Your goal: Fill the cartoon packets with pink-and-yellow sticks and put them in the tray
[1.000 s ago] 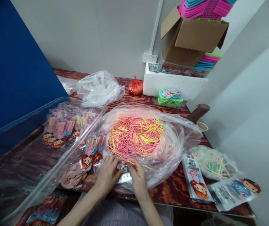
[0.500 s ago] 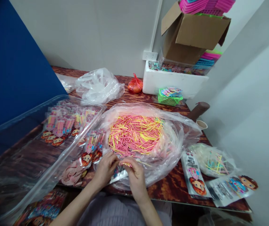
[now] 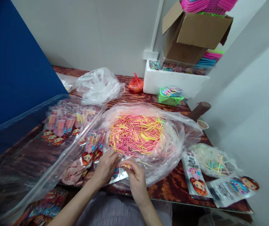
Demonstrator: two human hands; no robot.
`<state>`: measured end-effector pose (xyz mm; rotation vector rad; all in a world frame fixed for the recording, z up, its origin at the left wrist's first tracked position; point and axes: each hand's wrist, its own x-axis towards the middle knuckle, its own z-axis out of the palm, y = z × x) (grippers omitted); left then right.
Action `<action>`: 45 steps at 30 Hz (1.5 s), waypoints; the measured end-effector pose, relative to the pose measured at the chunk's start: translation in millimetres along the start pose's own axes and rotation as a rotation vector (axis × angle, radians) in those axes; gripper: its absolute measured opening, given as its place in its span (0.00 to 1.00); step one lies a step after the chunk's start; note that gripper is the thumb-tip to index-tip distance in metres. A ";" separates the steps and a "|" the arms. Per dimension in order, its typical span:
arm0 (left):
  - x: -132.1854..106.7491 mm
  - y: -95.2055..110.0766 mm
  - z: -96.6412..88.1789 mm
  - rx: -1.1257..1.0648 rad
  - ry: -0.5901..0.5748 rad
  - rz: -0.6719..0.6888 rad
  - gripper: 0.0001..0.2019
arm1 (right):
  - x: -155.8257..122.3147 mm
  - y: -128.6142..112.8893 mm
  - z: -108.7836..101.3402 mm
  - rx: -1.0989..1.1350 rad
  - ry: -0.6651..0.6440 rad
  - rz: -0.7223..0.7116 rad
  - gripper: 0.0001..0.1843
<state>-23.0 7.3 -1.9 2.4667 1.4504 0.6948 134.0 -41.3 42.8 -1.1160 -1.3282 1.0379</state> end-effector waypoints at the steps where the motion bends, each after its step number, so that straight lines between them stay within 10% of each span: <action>1: -0.5 -0.4 0.4 0.003 0.016 -0.001 0.15 | -0.5 -0.9 0.3 0.007 -0.004 0.002 0.09; 16: -4.7 -2.7 -27.4 -0.471 0.248 -0.128 0.11 | -0.9 24.0 -10.5 0.020 0.114 0.254 0.16; 29: -8.2 22.3 -39.1 -0.865 0.054 -0.292 0.13 | 64.8 -35.3 -6.6 0.903 0.119 0.236 0.05; 41: -13.3 22.5 -32.2 -1.028 0.069 -0.346 0.13 | 33.9 -32.8 3.0 0.433 -0.083 0.390 0.14; 45: -14.7 23.1 -32.2 -1.070 0.135 -0.382 0.12 | 26.9 -37.1 6.8 0.278 0.045 0.273 0.21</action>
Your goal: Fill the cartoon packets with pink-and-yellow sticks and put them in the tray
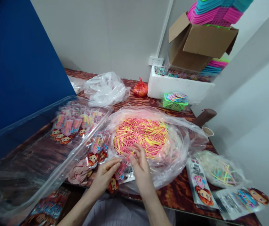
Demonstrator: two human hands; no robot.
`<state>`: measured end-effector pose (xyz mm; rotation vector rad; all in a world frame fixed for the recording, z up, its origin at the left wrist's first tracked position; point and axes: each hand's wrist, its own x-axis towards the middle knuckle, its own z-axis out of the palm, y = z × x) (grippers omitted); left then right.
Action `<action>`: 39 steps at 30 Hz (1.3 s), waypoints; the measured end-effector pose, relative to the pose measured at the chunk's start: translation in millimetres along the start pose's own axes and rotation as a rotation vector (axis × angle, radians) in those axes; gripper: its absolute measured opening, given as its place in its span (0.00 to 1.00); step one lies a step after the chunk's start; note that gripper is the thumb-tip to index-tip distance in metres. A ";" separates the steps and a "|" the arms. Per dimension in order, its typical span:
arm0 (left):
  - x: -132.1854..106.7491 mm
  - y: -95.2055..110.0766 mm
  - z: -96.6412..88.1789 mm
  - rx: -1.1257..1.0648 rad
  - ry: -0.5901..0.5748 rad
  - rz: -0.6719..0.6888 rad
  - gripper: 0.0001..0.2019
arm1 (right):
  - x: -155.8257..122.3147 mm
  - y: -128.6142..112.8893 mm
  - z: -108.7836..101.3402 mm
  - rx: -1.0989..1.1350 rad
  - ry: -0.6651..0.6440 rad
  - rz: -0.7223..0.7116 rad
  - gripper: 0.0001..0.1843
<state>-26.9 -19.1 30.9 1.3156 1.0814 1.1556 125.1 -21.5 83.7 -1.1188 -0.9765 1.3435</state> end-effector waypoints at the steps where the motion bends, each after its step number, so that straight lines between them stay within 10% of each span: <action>1: -0.6 1.1 0.0 -0.003 0.012 -0.005 0.12 | -1.6 1.0 1.4 -0.066 0.025 -0.048 0.19; 8: -4.3 5.6 -9.7 0.000 0.061 -0.018 0.13 | -10.0 8.3 11.3 -0.360 -0.061 -0.168 0.13; 17: 33.9 -20.9 -74.1 0.498 0.523 0.202 0.15 | -1.9 37.1 -13.4 -0.338 -0.049 -0.052 0.12; 27: 56.1 -40.0 -73.7 0.780 0.558 0.169 0.12 | 15.0 52.4 -36.2 -0.633 -0.046 -0.111 0.10; 34: 65.4 -36.6 -70.2 0.922 0.575 0.189 0.12 | 65.0 39.6 -84.0 -1.225 0.152 -0.339 0.13; 39: 59.2 -29.1 -71.4 0.924 0.519 0.143 0.21 | 87.1 29.3 -94.8 -1.776 -0.016 -0.204 0.12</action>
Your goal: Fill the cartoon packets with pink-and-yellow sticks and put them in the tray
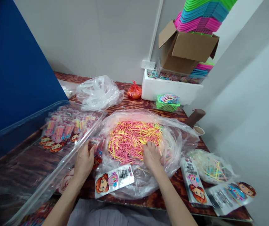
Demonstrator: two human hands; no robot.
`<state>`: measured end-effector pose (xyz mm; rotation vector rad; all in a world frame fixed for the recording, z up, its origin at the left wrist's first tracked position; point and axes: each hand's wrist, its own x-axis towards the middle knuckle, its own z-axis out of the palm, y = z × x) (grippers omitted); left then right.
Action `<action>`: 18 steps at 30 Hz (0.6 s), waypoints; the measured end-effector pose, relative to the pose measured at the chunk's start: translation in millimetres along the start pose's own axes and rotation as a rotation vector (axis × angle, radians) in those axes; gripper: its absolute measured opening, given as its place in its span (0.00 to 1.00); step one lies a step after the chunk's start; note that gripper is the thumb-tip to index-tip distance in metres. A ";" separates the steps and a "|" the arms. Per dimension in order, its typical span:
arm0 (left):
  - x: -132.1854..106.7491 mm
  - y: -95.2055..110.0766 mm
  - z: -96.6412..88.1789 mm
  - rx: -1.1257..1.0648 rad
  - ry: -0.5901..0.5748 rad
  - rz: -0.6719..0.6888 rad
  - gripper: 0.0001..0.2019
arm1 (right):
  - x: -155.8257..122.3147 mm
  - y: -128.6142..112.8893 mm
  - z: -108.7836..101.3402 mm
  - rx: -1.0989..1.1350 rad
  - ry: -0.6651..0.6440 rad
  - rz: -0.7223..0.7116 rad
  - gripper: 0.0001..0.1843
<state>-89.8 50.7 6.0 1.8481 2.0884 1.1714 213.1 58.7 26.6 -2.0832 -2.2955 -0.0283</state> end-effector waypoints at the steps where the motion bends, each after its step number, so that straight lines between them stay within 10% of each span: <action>1: -2.0 1.1 -3.8 -0.003 -0.015 0.005 0.22 | 1.0 -1.0 -0.7 -0.038 -0.017 -0.011 0.13; 18: -26.1 4.3 -27.8 -0.084 -0.091 0.138 0.17 | 19.1 28.6 9.6 0.585 0.104 0.182 0.09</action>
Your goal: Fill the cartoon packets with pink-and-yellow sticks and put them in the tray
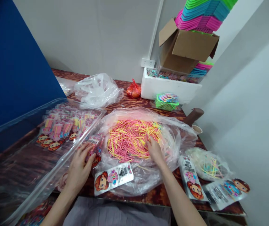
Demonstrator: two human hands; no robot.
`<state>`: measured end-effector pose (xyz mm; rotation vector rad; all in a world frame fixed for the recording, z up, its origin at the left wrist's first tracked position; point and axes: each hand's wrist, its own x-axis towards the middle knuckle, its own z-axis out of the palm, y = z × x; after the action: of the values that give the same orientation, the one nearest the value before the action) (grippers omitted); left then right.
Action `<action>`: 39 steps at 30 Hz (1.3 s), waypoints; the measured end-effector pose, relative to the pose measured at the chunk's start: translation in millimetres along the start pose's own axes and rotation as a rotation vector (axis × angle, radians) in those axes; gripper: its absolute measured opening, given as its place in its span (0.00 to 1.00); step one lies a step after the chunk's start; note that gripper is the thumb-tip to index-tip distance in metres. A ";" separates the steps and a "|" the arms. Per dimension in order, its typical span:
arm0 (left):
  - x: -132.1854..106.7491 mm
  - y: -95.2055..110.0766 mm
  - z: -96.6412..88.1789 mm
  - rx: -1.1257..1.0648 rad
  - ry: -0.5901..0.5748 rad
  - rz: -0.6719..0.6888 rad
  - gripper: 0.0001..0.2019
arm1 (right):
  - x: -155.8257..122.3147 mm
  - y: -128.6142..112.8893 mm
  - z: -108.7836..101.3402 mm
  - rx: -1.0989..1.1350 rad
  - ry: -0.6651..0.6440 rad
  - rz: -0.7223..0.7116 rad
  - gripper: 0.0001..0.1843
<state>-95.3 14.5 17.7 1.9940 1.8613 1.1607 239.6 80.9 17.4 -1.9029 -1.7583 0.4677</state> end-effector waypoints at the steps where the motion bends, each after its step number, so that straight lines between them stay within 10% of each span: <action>1: -0.8 0.3 0.1 -0.005 -0.006 0.000 0.17 | 4.0 0.3 -1.6 0.068 0.008 0.017 0.09; 22: -8.4 22.6 5.3 0.053 -0.015 0.103 0.13 | 0.1 -40.0 -15.7 0.802 -0.150 0.073 0.15; 32: -26.1 67.5 23.5 -0.247 -0.177 0.120 0.21 | -93.4 -75.5 51.6 0.912 -0.188 -0.013 0.09; 39: -35.6 81.0 50.3 -0.252 -0.349 0.393 0.27 | -108.4 -68.2 68.3 0.865 -0.105 -0.107 0.12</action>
<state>1.9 -15.5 18.0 2.2896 1.1342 0.9867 133.7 -15.0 -8.2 -1.1761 -1.3605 1.0869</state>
